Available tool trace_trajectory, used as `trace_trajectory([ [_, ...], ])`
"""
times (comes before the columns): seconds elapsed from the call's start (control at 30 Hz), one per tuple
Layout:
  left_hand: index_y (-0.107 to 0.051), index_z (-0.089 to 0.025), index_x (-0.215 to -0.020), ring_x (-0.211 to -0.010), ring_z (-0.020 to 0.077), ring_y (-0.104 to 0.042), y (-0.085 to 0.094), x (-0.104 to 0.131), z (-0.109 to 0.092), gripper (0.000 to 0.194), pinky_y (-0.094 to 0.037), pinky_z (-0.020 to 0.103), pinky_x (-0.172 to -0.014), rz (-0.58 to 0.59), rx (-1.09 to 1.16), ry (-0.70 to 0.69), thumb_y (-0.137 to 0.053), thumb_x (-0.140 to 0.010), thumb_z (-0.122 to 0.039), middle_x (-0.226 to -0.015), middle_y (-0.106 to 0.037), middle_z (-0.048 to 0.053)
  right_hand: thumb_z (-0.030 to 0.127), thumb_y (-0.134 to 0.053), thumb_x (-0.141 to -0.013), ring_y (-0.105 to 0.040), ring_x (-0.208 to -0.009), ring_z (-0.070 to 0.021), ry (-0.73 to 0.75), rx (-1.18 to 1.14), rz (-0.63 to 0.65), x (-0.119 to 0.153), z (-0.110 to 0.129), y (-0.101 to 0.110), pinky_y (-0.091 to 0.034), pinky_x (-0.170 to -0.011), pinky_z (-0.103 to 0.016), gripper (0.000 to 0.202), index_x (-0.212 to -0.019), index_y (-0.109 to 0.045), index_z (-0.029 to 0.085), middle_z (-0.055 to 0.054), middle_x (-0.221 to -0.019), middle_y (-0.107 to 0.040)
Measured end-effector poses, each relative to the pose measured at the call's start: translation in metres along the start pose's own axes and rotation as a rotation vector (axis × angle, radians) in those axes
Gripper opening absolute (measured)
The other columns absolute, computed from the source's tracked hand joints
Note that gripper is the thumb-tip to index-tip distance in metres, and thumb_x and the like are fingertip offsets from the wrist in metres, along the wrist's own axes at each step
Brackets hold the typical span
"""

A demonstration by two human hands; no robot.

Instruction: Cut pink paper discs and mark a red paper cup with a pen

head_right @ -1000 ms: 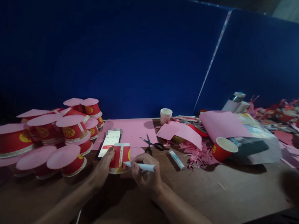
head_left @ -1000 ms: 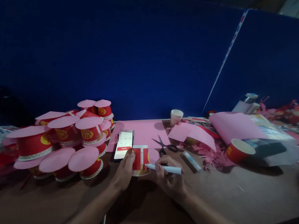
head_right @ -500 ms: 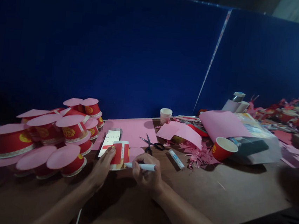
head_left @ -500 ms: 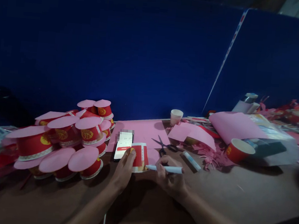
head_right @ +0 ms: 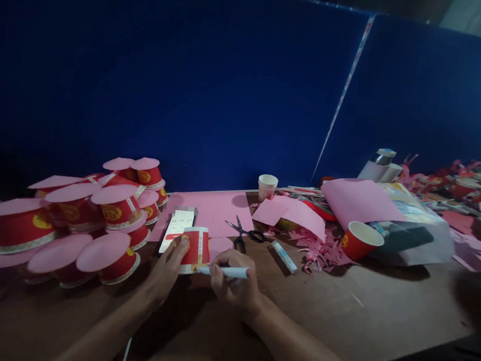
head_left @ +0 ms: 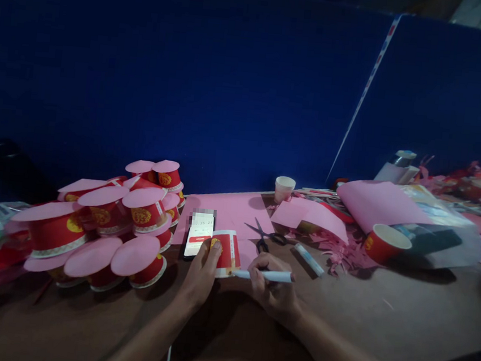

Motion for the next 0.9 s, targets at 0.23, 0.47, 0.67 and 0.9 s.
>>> trace_trajectory([
  [0.23, -0.057, -0.017, -0.103, -0.102, 0.0224, -0.055, 0.0002, -0.0006, 0.0006, 0.039, -0.040, 0.033, -0.089, -0.002, -0.083, 0.000, -0.045, -0.081, -0.047, -0.107, -0.063, 0.010, 0.016, -0.048, -0.081, -0.048, -0.050, -0.0103, -0.030, -0.009, 0.008, 0.0002, -0.0017, -0.0009, -0.038, -0.051, -0.023, 0.013, -0.070, -0.054, 0.017, 0.001, -0.059, -0.052],
  [0.47, -0.056, -0.017, -0.102, -0.095, 0.0215, -0.058, 0.0003, -0.0001, 0.0002, 0.041, -0.041, 0.032, -0.085, 0.002, -0.075, 0.003, -0.043, -0.081, -0.049, -0.103, -0.064, 0.009, 0.020, -0.050, -0.081, -0.047, -0.049, -0.0106, -0.032, 0.004, 0.022, 0.0002, -0.0018, -0.0027, -0.038, -0.048, -0.023, 0.014, -0.067, -0.053, 0.017, 0.001, -0.056, -0.051],
  [0.67, -0.055, -0.017, -0.103, -0.100, 0.0222, -0.055, 0.0007, -0.0005, -0.0021, 0.041, -0.039, 0.033, -0.088, -0.006, -0.105, -0.015, -0.042, -0.082, -0.049, -0.103, -0.063, 0.008, 0.020, -0.049, -0.082, -0.048, -0.051, -0.0111, -0.014, 0.006, 0.025, 0.0002, -0.0008, -0.0032, -0.039, -0.050, -0.024, 0.013, -0.070, -0.055, 0.017, 0.000, -0.059, -0.054],
  [0.9, -0.057, -0.017, -0.101, -0.095, 0.0217, -0.057, 0.0014, -0.0012, 0.0010, 0.038, -0.041, 0.033, -0.085, -0.013, -0.107, -0.012, -0.043, -0.081, -0.047, -0.099, -0.064, 0.007, 0.021, -0.048, -0.082, -0.048, -0.051, -0.0112, -0.012, 0.029, 0.035, -0.0009, 0.0005, -0.0038, -0.038, -0.050, -0.023, 0.015, -0.068, -0.054, 0.017, 0.001, -0.058, -0.052],
])
Point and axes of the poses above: each hand's wrist, its own x-axis away from the middle knuckle, its own y-axis out of the back of the hand, z = x × y, the point moved 9 cm from there along -x, towards the middle knuckle
